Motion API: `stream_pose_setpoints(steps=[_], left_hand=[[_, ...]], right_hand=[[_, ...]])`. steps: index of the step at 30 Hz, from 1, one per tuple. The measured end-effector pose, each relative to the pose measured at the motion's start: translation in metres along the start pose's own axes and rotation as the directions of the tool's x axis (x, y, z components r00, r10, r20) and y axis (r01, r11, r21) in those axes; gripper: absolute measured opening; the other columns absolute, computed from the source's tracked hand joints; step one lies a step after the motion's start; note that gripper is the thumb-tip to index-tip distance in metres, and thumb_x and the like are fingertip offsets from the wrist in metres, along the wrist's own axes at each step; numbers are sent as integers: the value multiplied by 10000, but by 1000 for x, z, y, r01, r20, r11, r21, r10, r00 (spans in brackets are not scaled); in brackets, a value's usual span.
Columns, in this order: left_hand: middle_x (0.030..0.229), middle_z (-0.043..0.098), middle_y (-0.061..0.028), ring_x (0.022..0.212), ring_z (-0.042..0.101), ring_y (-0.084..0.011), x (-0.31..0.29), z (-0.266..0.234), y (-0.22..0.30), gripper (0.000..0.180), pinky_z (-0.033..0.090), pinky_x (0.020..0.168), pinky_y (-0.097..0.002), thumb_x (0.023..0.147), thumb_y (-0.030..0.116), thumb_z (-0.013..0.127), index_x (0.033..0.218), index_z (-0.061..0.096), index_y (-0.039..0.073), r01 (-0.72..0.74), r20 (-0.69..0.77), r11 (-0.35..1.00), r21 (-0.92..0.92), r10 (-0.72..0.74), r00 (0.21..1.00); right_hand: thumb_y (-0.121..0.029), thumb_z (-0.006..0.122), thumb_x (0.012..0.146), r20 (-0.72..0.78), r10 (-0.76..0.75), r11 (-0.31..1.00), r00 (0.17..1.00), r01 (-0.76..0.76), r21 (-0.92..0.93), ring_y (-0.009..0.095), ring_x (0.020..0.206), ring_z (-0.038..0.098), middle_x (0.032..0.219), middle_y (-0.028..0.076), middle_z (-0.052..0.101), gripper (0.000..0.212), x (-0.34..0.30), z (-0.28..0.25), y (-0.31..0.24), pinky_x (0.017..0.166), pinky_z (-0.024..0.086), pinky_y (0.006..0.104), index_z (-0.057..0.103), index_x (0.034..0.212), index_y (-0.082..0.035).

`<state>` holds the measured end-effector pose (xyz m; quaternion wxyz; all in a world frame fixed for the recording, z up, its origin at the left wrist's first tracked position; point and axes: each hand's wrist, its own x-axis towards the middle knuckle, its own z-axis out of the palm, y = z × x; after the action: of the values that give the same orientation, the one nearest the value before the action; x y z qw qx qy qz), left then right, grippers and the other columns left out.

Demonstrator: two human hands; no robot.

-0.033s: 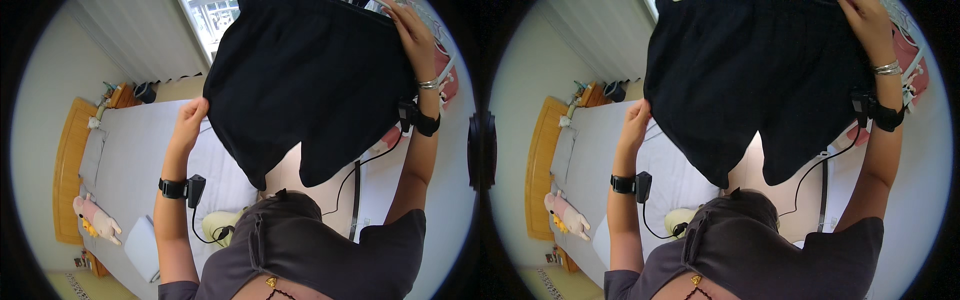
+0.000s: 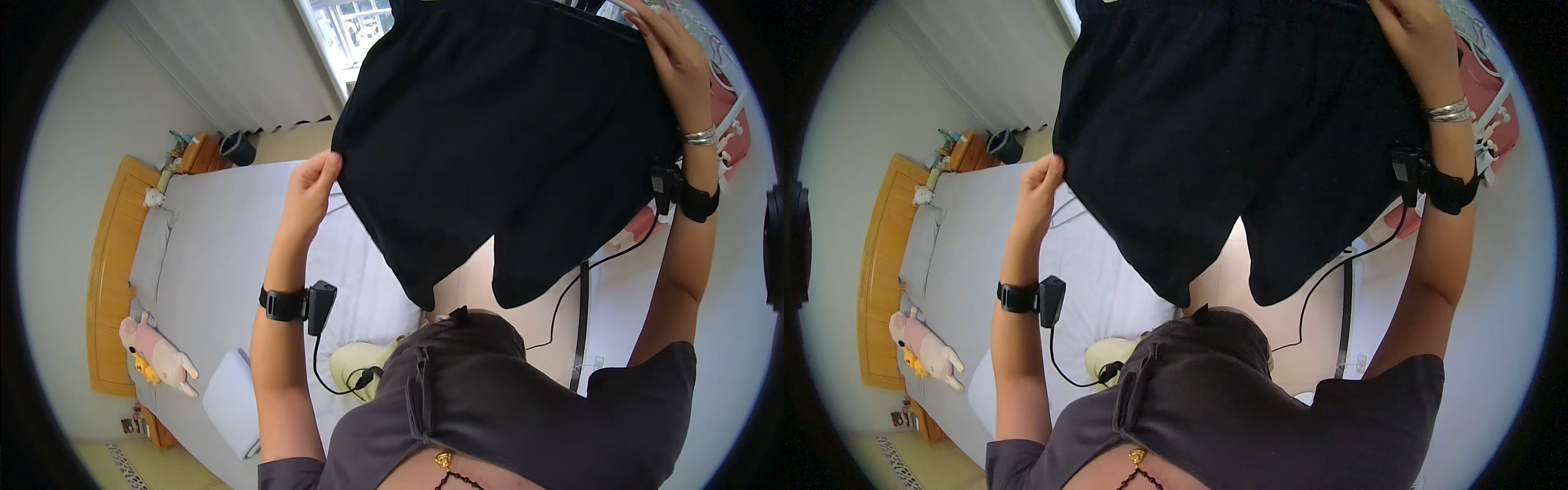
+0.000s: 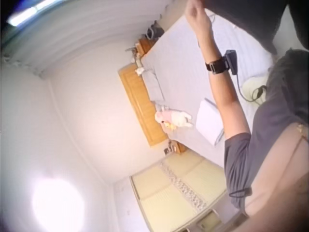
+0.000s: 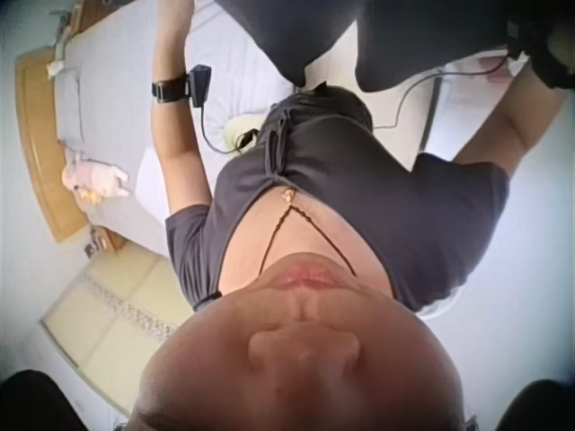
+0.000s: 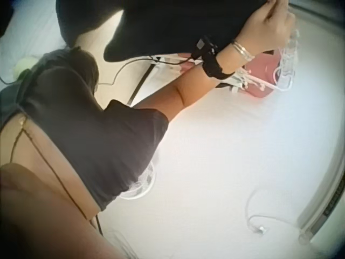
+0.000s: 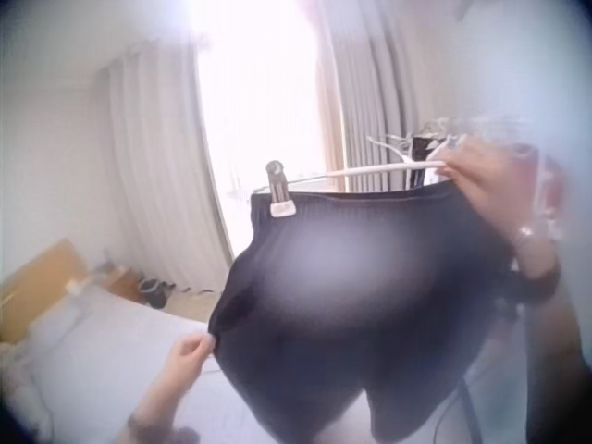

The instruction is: The person folds a pair of dark pants, attaches them to a hanger using clips, and hangs the pants on a clothing rack. The person then browses through other clothes on the rack.

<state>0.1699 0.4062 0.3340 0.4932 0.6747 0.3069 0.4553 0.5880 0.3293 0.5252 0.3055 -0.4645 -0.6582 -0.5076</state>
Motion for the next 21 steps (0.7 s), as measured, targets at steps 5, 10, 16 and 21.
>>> stream_pose_setpoints(steps=[5,10,16,21], left_hand=[[860,608,50,781,507,-38,-9,33,22,365,411,744,-196,1016,304,492,965,649,-22,253,-110,949,-188,-276,955],[700,543,26,674,457,-49,-7,24,-10,347,407,627,-226,990,305,538,814,584,9,175,-237,927,331,-98,967],[724,570,-12,670,530,-97,-17,34,-51,63,426,619,-240,897,66,599,885,565,14,138,-65,825,548,-123,990],[913,704,-40,814,633,-115,-90,30,-105,89,485,734,-265,915,113,587,963,647,68,695,132,709,121,-705,697]], right_hand=[[-159,696,811,-67,-37,999,997,34,-34,262,727,593,773,90,591,169,4,3,-3,649,454,361,687,960,-80],[-210,726,782,127,-99,991,987,109,-78,286,733,617,782,121,637,215,8,2,-7,671,475,391,711,952,-79],[-172,638,894,108,-142,990,984,139,40,156,591,520,746,24,545,299,-15,23,20,519,409,266,676,1190,-199],[-83,655,875,174,-145,983,974,122,134,167,600,519,769,52,560,337,-45,22,18,526,403,274,669,1199,-175]])
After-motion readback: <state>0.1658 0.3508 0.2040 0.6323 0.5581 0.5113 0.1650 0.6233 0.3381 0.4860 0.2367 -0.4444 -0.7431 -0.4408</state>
